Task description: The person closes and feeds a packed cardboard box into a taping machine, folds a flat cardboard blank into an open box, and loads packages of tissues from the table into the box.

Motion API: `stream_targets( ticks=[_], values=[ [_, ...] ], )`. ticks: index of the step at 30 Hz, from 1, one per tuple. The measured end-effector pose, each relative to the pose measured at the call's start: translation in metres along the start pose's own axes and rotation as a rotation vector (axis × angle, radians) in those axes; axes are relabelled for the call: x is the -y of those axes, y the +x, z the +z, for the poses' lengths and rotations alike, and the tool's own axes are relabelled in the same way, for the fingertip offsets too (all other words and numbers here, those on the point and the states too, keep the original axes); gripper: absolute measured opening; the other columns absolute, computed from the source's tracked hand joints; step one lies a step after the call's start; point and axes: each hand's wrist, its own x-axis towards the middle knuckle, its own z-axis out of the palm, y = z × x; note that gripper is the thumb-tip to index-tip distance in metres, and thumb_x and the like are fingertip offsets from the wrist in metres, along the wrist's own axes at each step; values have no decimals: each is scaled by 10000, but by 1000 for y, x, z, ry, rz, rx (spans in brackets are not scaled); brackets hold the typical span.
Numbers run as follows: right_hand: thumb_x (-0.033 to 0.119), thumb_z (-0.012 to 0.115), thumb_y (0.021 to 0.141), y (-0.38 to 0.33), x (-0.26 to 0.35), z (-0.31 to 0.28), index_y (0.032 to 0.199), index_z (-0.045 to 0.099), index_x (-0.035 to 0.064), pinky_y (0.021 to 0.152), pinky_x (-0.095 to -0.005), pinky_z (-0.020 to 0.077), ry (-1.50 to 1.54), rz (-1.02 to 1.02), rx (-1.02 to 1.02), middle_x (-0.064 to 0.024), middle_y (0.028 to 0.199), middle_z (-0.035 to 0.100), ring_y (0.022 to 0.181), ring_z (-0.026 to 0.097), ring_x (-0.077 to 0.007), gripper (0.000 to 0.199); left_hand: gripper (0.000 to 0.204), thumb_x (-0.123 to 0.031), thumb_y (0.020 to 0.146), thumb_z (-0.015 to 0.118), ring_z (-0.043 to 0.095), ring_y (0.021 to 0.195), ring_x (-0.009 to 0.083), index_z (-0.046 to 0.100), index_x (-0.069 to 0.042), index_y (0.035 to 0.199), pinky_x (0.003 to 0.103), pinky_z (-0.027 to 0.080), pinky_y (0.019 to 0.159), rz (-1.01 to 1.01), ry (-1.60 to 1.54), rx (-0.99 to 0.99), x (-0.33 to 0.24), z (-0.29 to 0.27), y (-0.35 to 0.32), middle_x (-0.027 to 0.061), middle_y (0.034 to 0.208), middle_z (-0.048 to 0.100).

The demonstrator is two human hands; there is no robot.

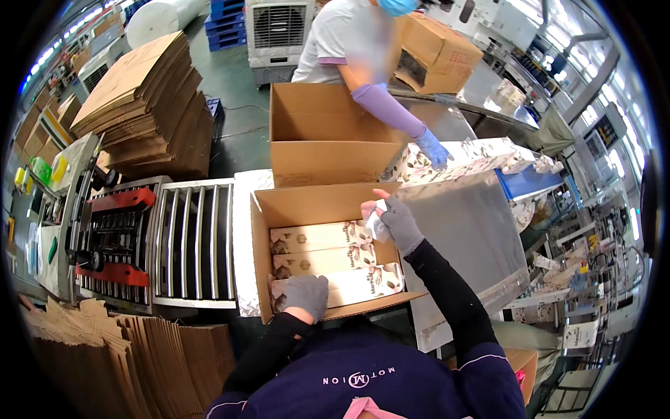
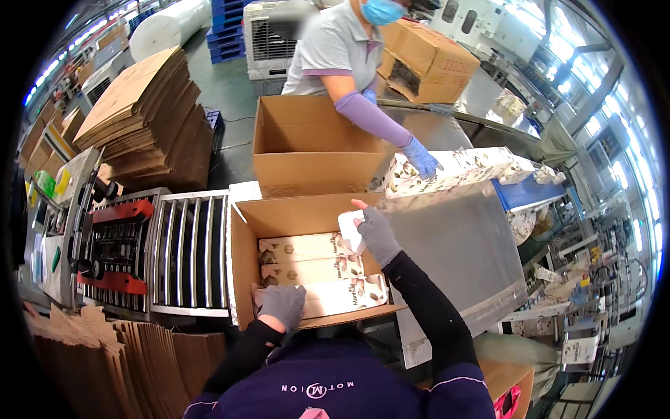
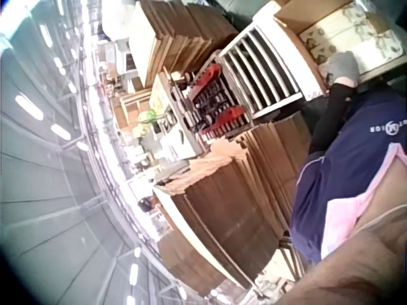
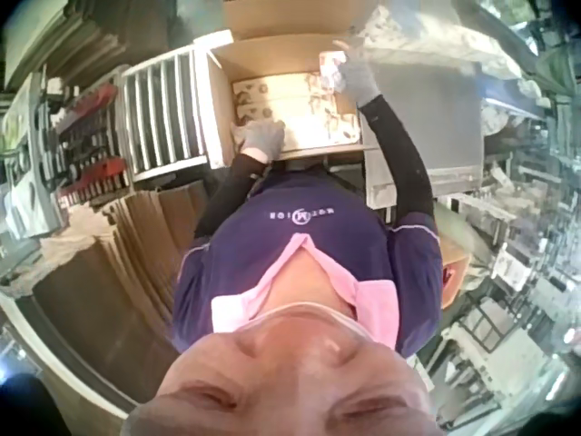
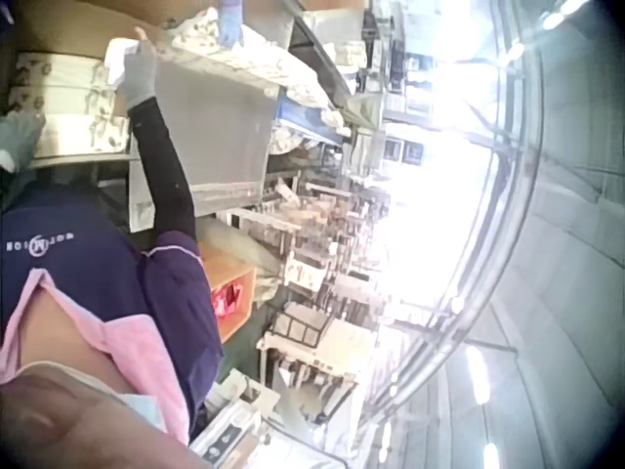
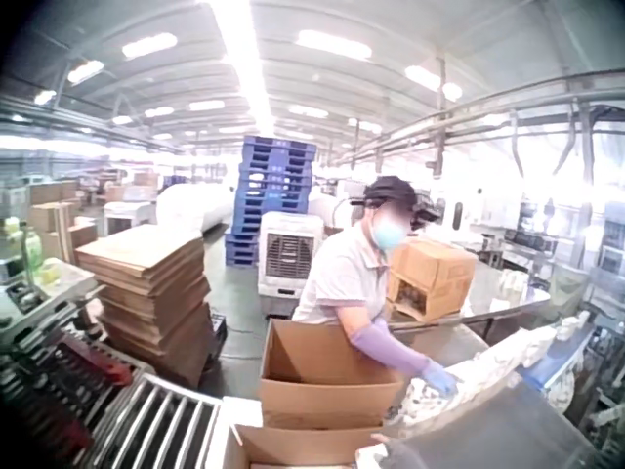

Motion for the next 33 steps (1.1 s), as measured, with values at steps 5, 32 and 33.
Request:
stream_targets(
  ticks=[5,32,33],
  values=[
    [147,538,927,40,-102,-17,1428,337,55,1016,-384,400,-1132,-369,271,-166,1337,517,1224,507,-292,548,310,-355,808,684,683,812,270,636,-109,989,386,500,692,40,11,37,3,11,12,82,856,693],
    [176,628,795,38,53,-366,1439,305,98,1036,-418,343,-1678,-159,-671,-140,1448,351,1349,323,-313,725,447,-477,852,591,589,1088,330,588,-129,1131,416,462,913,-63,-130,664,54,46,45,151,1134,639],
    [203,612,810,59,63,-376,1446,301,114,1036,-431,339,-1943,-102,-591,-119,1480,325,1373,301,-295,714,467,-492,858,571,580,1106,330,579,-144,1170,418,458,925,-37,-141,706,44,25,44,148,1162,630]
  ],
)
